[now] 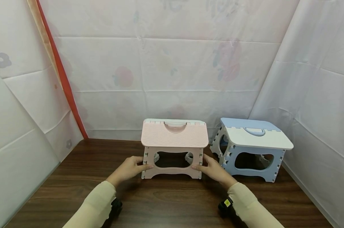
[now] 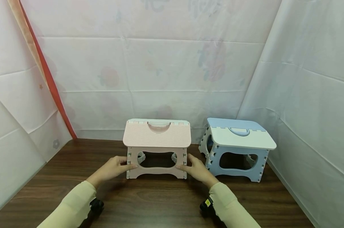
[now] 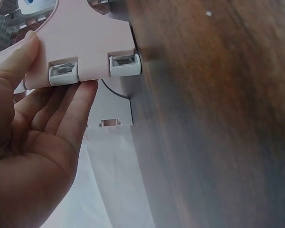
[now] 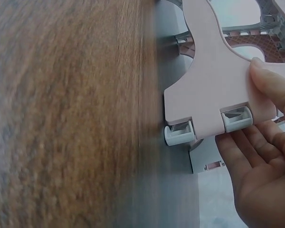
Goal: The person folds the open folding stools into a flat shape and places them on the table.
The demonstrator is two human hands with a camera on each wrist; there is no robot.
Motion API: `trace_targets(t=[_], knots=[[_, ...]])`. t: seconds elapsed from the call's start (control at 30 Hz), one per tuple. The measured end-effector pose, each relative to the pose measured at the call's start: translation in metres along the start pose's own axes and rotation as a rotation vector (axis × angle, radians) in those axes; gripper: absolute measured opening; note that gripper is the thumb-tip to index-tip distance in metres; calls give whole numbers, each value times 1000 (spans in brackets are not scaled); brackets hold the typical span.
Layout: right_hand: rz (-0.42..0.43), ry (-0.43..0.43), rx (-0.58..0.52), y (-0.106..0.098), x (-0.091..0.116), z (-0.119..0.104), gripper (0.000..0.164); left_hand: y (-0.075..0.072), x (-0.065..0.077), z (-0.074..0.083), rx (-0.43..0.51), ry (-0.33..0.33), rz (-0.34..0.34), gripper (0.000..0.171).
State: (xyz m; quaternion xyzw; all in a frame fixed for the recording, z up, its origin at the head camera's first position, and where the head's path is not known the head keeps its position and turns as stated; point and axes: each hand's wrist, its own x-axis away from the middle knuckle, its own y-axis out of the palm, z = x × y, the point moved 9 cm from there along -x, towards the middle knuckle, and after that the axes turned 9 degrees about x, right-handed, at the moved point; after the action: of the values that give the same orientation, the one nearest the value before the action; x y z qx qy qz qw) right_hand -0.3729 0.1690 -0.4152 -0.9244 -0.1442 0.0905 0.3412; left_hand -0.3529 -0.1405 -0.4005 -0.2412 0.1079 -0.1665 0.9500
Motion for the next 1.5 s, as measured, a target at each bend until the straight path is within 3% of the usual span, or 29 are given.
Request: trace_targets(t=[0.57,1.1,1.5], knots=[[-16,-15,-10,1,-2,1,67,0,-1,-1,-14,-10,-4,52],[-8,-19,3,0,-1,0,80,1,-2,-1,-22,12,-10,47],[-19,-36,3,0,-2,0,73,2,-3,-2,-18,3,-5,48]])
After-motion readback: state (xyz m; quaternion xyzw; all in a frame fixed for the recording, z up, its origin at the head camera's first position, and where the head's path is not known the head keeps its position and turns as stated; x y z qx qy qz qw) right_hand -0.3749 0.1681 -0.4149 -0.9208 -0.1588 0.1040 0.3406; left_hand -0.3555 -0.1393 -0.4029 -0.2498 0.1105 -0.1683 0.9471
